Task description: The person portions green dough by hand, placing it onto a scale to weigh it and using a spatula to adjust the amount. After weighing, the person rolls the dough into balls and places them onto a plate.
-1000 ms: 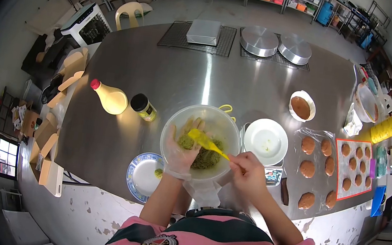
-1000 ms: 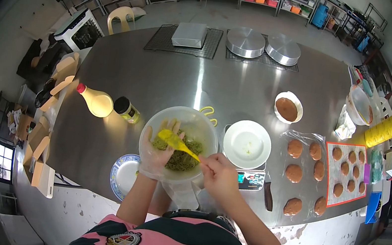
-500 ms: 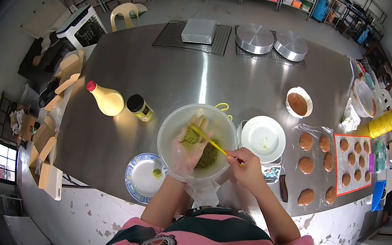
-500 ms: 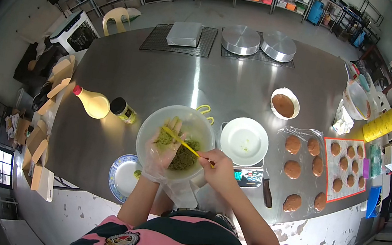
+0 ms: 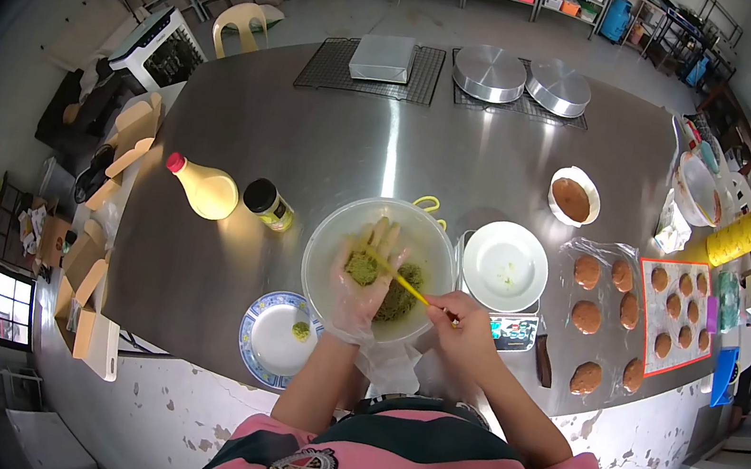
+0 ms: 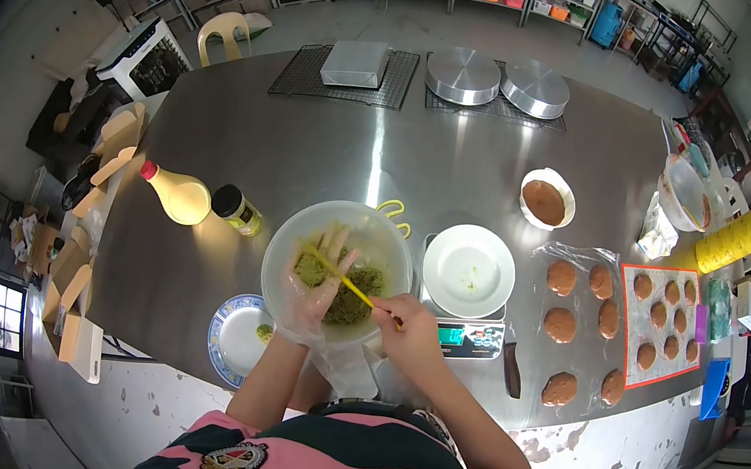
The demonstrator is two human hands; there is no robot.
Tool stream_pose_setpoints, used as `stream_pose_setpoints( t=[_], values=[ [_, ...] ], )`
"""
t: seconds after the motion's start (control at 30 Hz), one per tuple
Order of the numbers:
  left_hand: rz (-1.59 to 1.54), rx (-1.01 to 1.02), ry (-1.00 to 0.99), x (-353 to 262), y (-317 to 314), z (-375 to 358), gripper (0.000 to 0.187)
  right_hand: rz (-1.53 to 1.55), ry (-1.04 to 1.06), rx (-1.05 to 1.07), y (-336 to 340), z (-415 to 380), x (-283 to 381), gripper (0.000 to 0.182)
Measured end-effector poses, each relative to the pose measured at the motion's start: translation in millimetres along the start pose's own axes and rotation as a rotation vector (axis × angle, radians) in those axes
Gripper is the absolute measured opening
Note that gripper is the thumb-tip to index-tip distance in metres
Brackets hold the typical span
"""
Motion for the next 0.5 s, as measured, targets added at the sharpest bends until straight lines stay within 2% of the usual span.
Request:
stream_pose_setpoints(
  t=[0.03,0.1,0.17,0.23,0.27,0.33,0.37,0.43,0.47,0.5],
  values=[
    [-0.140,-0.013,-0.018,-2,-4,-1,0.054,-0.001,0.000,0.003,-1,-1,-1,0.018],
    [-0.164,-0.043,-0.044,-1,-14,-4,0.054,-0.018,0.005,-0.116,-6,-4,-1,0.018],
    [-0.184,-0.068,-0.063,-1,-16,-2,0.054,-0.058,0.026,-0.135,-15,-10,1,0.018],
    [-0.180,0.077,-0.022,2,-11,-2,0.054,-0.100,0.037,-0.153,-18,-15,2,0.019],
    [-0.180,0.076,-0.021,3,-8,0,0.054,-0.063,0.027,-0.115,-18,-16,3,0.019],
    [-0.104,0.277,0.017,2,-5,2,0.060,-0.024,0.014,-0.074,-20,-16,0,0.019],
    [-0.102,0.274,0.017,2,-3,2,0.060,0.048,-0.013,-0.077,-20,-15,-6,0.019],
    [-0.036,-0.092,0.049,2,-3,4,0.057,0.118,-0.038,-0.081,-16,-12,-9,0.018],
    [-0.036,-0.089,0.050,4,-3,5,0.057,0.078,-0.074,-0.064,-13,-10,-10,0.018],
    [0.143,-0.255,0.040,6,0,6,0.055,0.037,-0.112,-0.046,-10,-9,-11,0.018]
  ],
)
Point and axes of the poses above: each hand's wrist, its own z-axis towards the middle knuckle, its own y-axis out of the back of the hand, x = y × z, the point moved 1 cm from there along z, towards the middle knuckle, and after that the axes turned 7 degrees about -y, right-handed, at the moved point
